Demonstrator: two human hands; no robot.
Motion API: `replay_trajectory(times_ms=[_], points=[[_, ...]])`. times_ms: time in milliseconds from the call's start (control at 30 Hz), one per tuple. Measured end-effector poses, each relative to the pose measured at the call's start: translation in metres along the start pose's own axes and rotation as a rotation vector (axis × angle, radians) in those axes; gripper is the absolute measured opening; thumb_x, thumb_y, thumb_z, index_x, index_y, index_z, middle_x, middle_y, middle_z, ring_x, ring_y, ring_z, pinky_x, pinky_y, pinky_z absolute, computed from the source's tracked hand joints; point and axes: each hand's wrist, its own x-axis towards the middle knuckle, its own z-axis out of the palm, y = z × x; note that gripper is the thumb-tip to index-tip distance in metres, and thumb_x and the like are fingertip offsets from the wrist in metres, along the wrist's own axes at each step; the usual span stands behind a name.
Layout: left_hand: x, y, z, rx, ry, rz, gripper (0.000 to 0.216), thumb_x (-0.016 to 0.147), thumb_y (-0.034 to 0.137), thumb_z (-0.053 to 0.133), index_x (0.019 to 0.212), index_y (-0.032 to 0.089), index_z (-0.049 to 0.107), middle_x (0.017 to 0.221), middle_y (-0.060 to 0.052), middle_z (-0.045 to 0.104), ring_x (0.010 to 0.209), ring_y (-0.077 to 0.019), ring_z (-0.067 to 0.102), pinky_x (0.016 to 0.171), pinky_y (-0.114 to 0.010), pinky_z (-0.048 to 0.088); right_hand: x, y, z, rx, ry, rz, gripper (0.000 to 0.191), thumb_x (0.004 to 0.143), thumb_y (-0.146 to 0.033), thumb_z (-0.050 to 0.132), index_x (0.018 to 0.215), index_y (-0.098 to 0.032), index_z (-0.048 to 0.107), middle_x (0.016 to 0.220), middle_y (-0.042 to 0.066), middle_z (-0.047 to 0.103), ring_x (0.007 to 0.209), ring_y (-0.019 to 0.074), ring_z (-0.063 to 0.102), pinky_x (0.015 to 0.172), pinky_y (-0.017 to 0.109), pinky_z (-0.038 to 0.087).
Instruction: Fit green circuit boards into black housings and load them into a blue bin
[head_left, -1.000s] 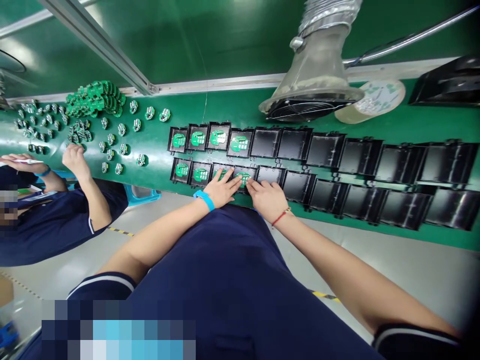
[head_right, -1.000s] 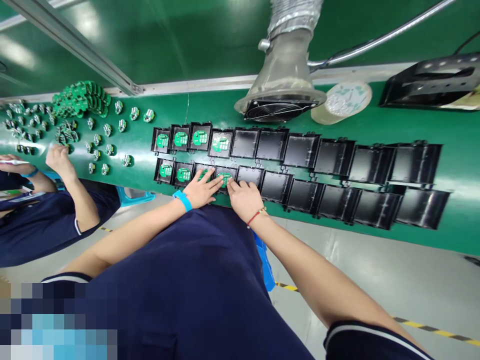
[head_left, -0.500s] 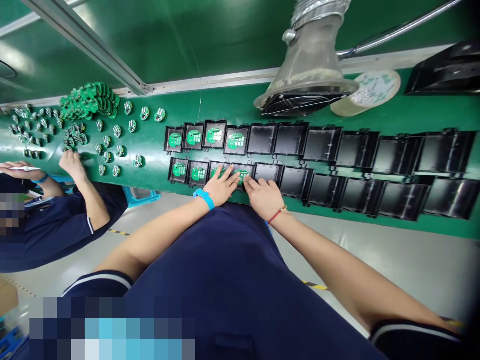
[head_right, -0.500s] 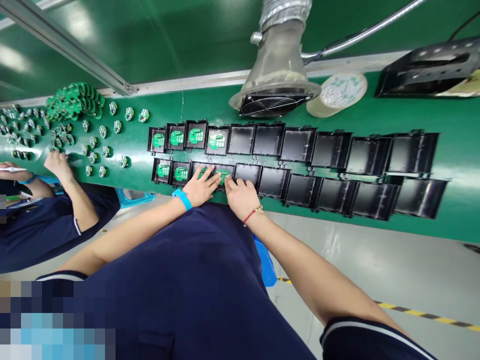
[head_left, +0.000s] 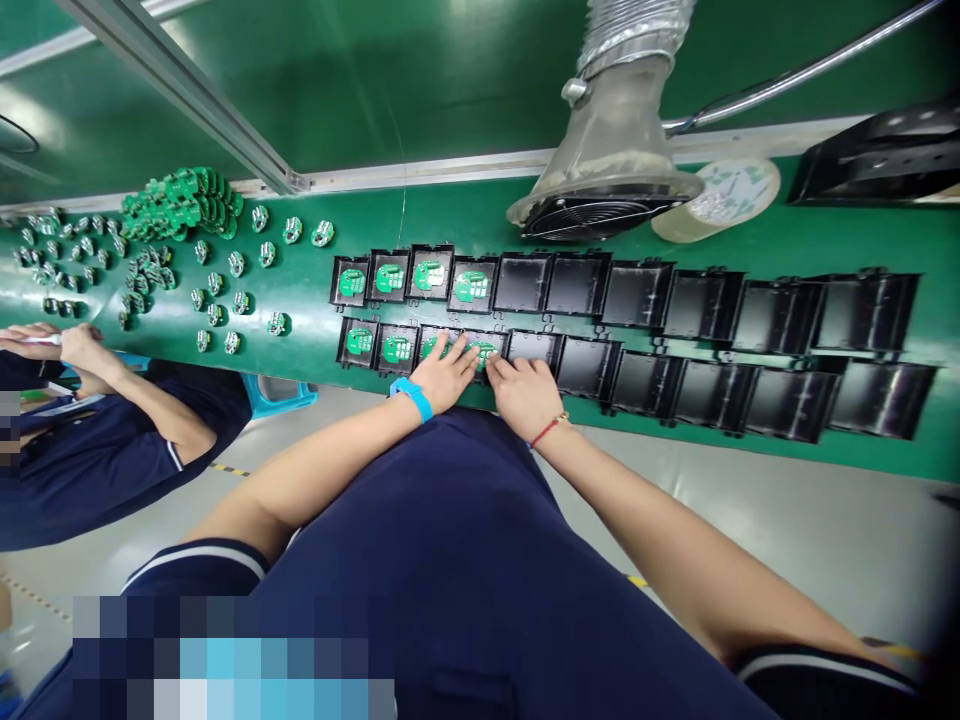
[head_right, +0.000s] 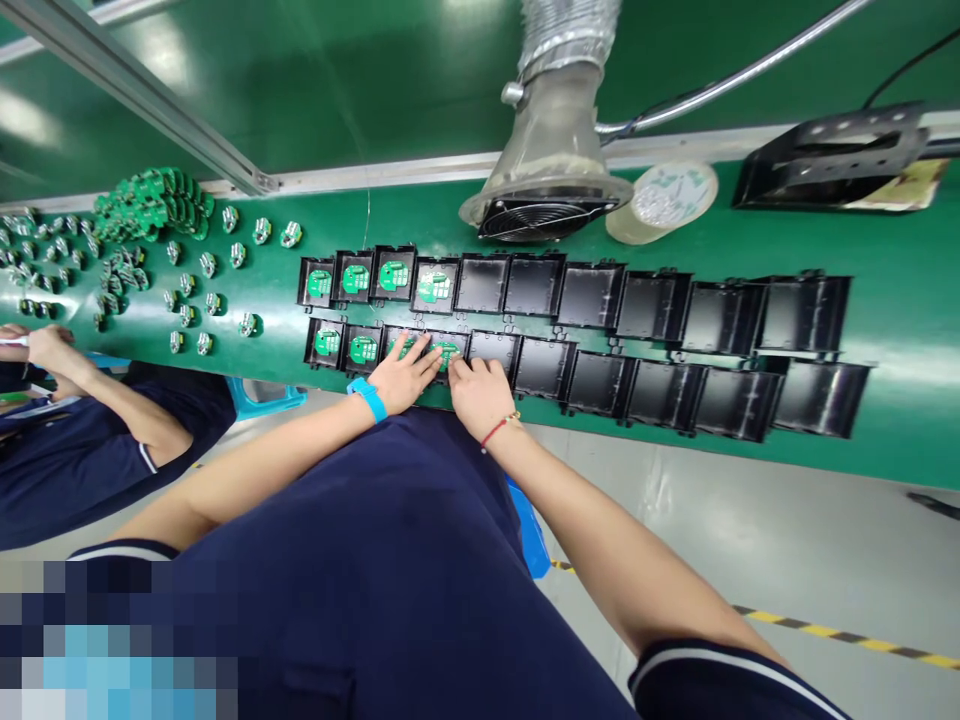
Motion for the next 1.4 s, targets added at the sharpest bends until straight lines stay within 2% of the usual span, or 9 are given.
replay_trajectory(times_ms=[233,367,433,567,767,867,1000,1133,1400], points=[[0.001,0.005,-0.002,0.008,0.043,-0.003,0.045,0.093,0.016,0.031,0.133,0.006,0.048,0.144,-0.015,0.04,0.137,-0.0328,0.027,0.112,-0.056,0.02,-0.003,0.003,0.001,0.07,0.09,0.038,0.039,0.09,-0.015,0.034,0.117,-0.01,0.061,0.124,0.011,0.06,0.096,0.0239,0.05,0.082,0.038,0.03],[-0.007,-0.001,-0.008,-0.091,0.18,-0.016,0.041,0.093,0.02,0.036,0.13,0.013,0.051,0.139,-0.013,0.047,0.134,-0.03,0.032,0.109,-0.053,0.023,-0.012,0.006,-0.005,0.183,0.232,0.186,0.036,0.086,-0.014,0.041,0.113,-0.015,0.064,0.12,0.008,0.063,0.099,0.0217,0.051,0.084,0.036,0.031],[-0.021,-0.011,-0.01,-0.168,0.282,-0.099,0.037,0.093,0.024,0.038,0.125,0.016,0.054,0.128,-0.01,0.057,0.128,-0.0276,0.04,0.108,-0.05,0.026,-0.017,0.008,-0.009,0.235,0.288,0.253,0.035,0.084,-0.013,0.042,0.109,-0.017,0.066,0.114,0.007,0.066,0.095,0.0213,0.053,0.081,0.035,0.032],[-0.075,-0.046,0.008,-0.37,0.45,-0.582,0.025,0.09,0.027,0.044,0.107,0.019,0.062,0.098,-0.007,0.068,0.104,-0.0241,0.056,0.096,-0.044,0.037,-0.02,0.01,-0.01,0.289,0.333,0.289,0.032,0.085,-0.017,0.04,0.101,-0.018,0.069,0.095,0.006,0.071,0.083,0.0205,0.056,0.076,0.034,0.033],[-0.174,-0.108,0.076,-1.027,0.692,-1.492,0.013,0.079,0.018,0.051,0.09,0.016,0.058,0.078,-0.002,0.063,0.071,-0.0127,0.06,0.07,-0.024,0.048,0.01,0.002,-0.004,0.292,0.38,0.198,0.031,0.088,-0.026,0.042,0.095,-0.016,0.07,0.082,0.007,0.071,0.075,0.0201,0.06,0.074,0.033,0.036],[-0.198,-0.14,0.098,-1.264,0.735,-1.743,0.011,0.078,0.018,0.049,0.086,0.014,0.055,0.072,-0.001,0.06,0.056,-0.009,0.056,0.055,-0.02,0.046,0.03,-0.009,-0.01,0.277,0.373,0.129,0.031,0.088,-0.026,0.04,0.095,-0.017,0.069,0.084,0.006,0.072,0.076,0.0208,0.061,0.074,0.033,0.037],[-0.201,-0.183,0.108,-1.348,0.719,-1.767,0.012,0.083,0.023,0.047,0.079,0.013,0.054,0.069,-0.003,0.06,0.049,-0.0069,0.052,0.047,-0.017,0.042,0.049,-0.021,-0.025,0.258,0.351,0.062,0.032,0.088,-0.026,0.039,0.096,-0.018,0.069,0.083,0.006,0.071,0.078,0.0216,0.062,0.075,0.034,0.038],[-0.194,-0.215,0.11,-1.361,0.621,-1.745,0.021,0.082,0.032,0.053,0.07,0.015,0.053,0.064,-0.003,0.06,0.047,-0.0075,0.05,0.043,-0.017,0.038,0.056,-0.023,-0.031,0.268,0.339,0.076,0.031,0.088,-0.027,0.04,0.095,-0.018,0.069,0.081,0.005,0.071,0.078,0.0215,0.062,0.073,0.034,0.039],[-0.188,-0.24,0.115,-1.213,0.351,-1.686,0.023,0.073,0.033,0.066,0.063,0.016,0.055,0.062,-0.004,0.061,0.06,-0.0145,0.058,0.056,-0.022,0.042,0.048,-0.024,-0.012,0.342,0.351,0.142,0.031,0.088,-0.031,0.041,0.094,-0.02,0.069,0.084,0.005,0.071,0.08,0.0209,0.064,0.074,0.034,0.043]])
